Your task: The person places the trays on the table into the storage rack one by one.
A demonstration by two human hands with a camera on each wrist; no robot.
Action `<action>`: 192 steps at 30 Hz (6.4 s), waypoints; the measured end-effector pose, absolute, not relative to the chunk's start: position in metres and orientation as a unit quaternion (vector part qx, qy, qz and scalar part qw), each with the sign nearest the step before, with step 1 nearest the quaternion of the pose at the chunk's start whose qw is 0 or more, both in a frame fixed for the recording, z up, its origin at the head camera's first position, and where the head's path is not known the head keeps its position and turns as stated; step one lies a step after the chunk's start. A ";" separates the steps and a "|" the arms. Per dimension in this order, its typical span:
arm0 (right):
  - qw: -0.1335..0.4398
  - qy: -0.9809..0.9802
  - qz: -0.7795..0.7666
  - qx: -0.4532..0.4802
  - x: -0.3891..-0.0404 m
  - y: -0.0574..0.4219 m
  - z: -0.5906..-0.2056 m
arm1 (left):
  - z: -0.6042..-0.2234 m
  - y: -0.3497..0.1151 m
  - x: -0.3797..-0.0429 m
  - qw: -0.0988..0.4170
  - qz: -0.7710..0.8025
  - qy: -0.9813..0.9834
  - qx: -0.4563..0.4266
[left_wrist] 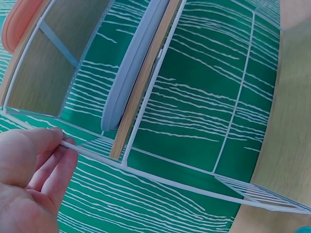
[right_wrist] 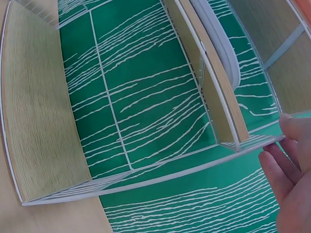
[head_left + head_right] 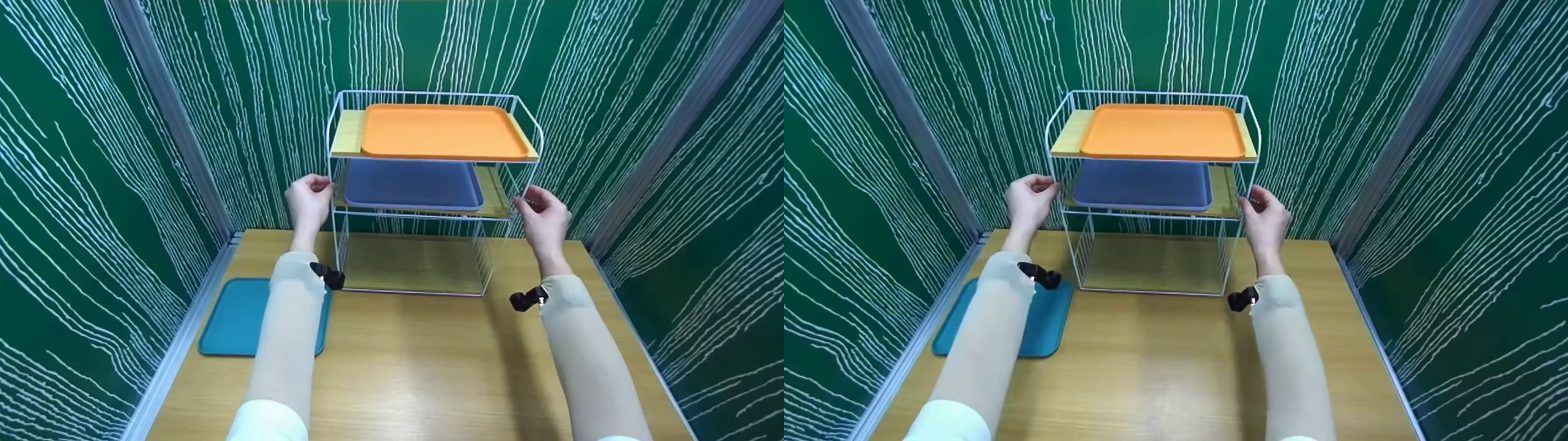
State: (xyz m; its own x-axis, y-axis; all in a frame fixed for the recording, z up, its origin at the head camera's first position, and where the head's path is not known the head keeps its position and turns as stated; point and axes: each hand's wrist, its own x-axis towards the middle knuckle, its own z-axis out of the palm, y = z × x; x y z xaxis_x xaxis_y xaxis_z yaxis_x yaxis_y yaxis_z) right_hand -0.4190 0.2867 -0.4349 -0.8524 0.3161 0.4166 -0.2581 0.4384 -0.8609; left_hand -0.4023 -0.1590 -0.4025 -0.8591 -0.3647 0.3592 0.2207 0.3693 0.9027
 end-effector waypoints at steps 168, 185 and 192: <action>0.297 -0.785 0.540 -0.057 -0.420 0.282 -0.446 | -0.693 -0.170 -0.245 -0.024 -0.919 -0.387 0.068; 0.285 -0.779 0.555 -0.052 -0.416 0.281 -0.449 | -0.689 -0.105 -0.293 -0.026 -0.931 -0.353 0.093; 0.285 -0.778 0.559 -0.049 -0.417 0.279 -0.450 | -0.684 -0.094 -0.312 0.002 -0.931 -0.344 0.125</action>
State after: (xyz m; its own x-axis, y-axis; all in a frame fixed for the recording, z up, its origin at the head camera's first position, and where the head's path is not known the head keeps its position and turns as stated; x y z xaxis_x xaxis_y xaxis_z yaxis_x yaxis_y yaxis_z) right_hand -0.4171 0.2791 -0.4497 -0.8333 0.3942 0.3877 -0.2416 0.3710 -0.8966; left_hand -0.3123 -0.0943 -0.6839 -0.9686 -0.0896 -0.2317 -0.0827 -0.7632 0.6408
